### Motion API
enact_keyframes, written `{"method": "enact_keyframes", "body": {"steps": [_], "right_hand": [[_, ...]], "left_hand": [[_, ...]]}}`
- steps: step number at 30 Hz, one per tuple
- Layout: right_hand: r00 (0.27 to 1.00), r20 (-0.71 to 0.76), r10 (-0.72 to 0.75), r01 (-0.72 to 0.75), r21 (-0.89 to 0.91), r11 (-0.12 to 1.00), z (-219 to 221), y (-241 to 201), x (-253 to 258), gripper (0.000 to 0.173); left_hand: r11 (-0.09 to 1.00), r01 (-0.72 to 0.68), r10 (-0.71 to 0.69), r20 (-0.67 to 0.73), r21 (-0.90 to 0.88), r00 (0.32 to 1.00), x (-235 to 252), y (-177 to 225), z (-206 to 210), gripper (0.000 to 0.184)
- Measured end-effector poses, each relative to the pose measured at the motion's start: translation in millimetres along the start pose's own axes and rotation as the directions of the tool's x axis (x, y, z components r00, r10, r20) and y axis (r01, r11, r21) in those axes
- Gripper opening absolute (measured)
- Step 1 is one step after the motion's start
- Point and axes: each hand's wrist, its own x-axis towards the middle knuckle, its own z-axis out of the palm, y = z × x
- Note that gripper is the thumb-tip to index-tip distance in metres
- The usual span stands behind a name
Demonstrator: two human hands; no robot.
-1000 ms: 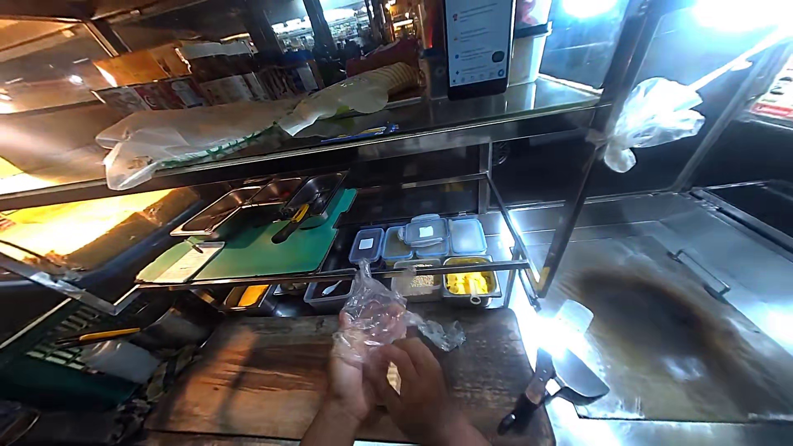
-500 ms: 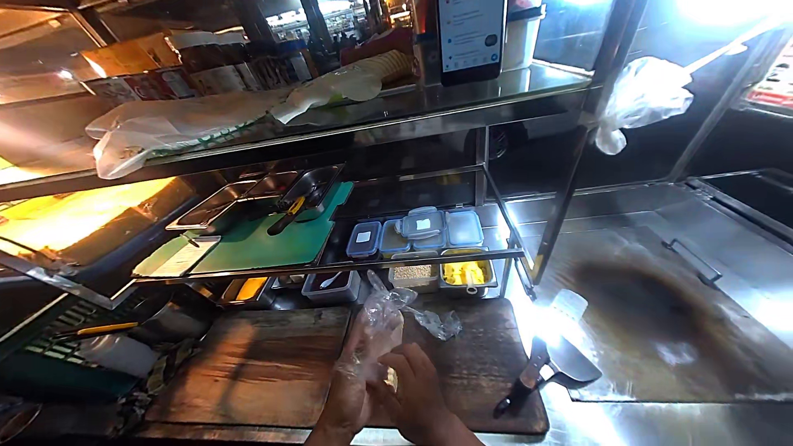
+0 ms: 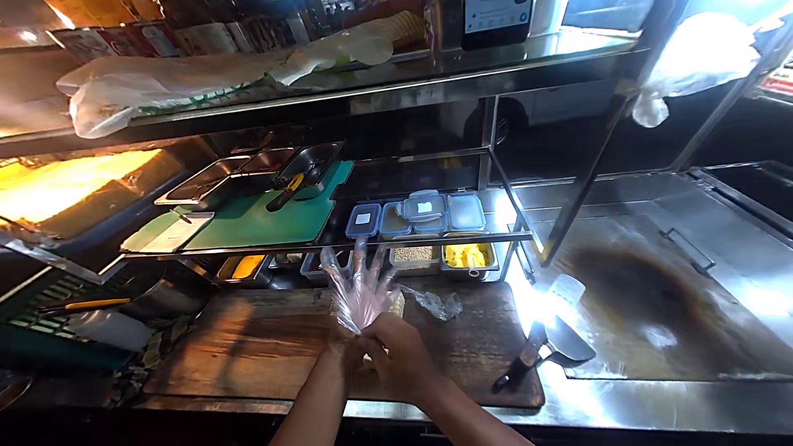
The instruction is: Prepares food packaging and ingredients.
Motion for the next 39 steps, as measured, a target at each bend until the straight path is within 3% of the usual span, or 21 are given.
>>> {"method": "enact_keyframes", "body": {"steps": [4,7,9,10,11,12,13,14,16,18,20,21,23,24,25,27,29,31,34,36,39], "right_hand": [[0.998,0.048,0.051,-0.049,-0.054,0.997,29,-8,-15,0.023],[0.996,0.078,0.054,-0.045,-0.114,0.992,55,-4,-42,0.022],[0.984,0.174,0.041,-0.022,-0.111,0.994,58,8,-65,0.019],[0.972,0.222,0.075,-0.054,-0.101,0.993,54,16,-77,0.020],[0.960,0.231,0.160,-0.143,-0.089,0.986,49,27,-87,0.022],[0.938,0.170,0.301,-0.290,-0.089,0.953,45,40,-92,0.027],[0.874,0.070,0.481,-0.476,-0.071,0.876,42,55,-90,0.034],[0.754,-0.012,0.657,-0.657,-0.026,0.754,40,74,-81,0.044],[0.498,-0.013,0.867,-0.866,0.044,0.498,44,116,-61,0.077],[0.381,0.008,0.924,-0.923,0.054,0.380,57,139,-46,0.103],[0.338,-0.009,0.941,-0.936,0.102,0.337,62,142,-39,0.105],[0.328,-0.026,0.944,-0.930,0.168,0.328,59,143,-41,0.099],[0.311,-0.066,0.948,-0.894,0.320,0.315,46,143,-58,0.084],[0.309,-0.125,0.943,-0.885,0.325,0.333,41,141,-68,0.076],[0.339,-0.199,0.920,-0.892,0.242,0.381,40,139,-78,0.072],[0.418,-0.282,0.864,-0.901,-0.006,0.434,48,130,-88,0.063],[0.431,-0.218,0.876,-0.902,-0.120,0.414,56,116,-86,0.051],[0.440,-0.191,0.877,-0.896,-0.160,0.414,39,110,-72,0.047],[0.613,-0.354,0.707,-0.780,-0.418,0.467,-36,119,-39,0.044],[0.653,-0.452,0.608,-0.724,-0.607,0.326,-91,139,-2,0.041],[0.533,-0.461,0.709,-0.679,-0.733,0.034,-143,188,55,0.049]], "left_hand": [[0.983,0.183,-0.175,-0.265,0.004,0.948,-1,-6,-25,0.085],[0.980,0.082,0.002,-0.422,0.181,0.907,-21,-21,-56,0.075],[0.849,0.137,0.079,-0.380,0.510,0.922,-37,-24,-76,0.067],[0.710,0.165,0.131,-0.358,0.685,0.924,-40,-26,-91,0.068],[0.540,0.201,0.172,-0.341,0.817,0.924,-38,-28,-106,0.068],[0.437,0.239,0.149,-0.332,0.867,0.931,-33,-31,-120,0.060],[0.431,0.285,0.063,-0.343,0.856,0.937,-26,-35,-130,0.052],[0.434,0.327,-0.040,-0.344,0.839,0.938,-17,-41,-138,0.051],[0.281,0.376,-0.207,-0.327,0.883,0.922,3,-56,-145,0.065],[0.177,0.386,-0.302,-0.323,0.906,0.897,16,-67,-142,0.083],[0.182,0.395,-0.332,-0.322,0.901,0.887,20,-71,-144,0.085],[0.260,0.408,-0.343,-0.311,0.875,0.886,20,-74,-153,0.082],[0.546,0.470,-0.385,-0.291,0.693,0.876,16,-83,-184,0.071],[0.639,0.493,-0.409,-0.282,0.591,0.868,14,-86,-199,0.067],[0.648,0.481,-0.399,-0.275,0.590,0.875,12,-86,-209,0.067],[0.441,0.376,-0.287,-0.269,0.815,0.920,10,-78,-213,0.064],[0.238,0.293,-0.248,-0.234,0.926,0.940,0,-68,-206,0.048],[0.142,0.253,-0.245,-0.213,0.957,0.946,-6,-63,-201,0.040],[0.129,0.273,-0.146,-0.254,0.953,0.956,-9,-63,-202,0.038],[0.163,0.301,-0.210,-0.265,0.939,0.941,-12,-64,-200,0.044],[0.117,0.310,-0.226,-0.278,0.944,0.933,-16,-66,-191,0.046]]}}
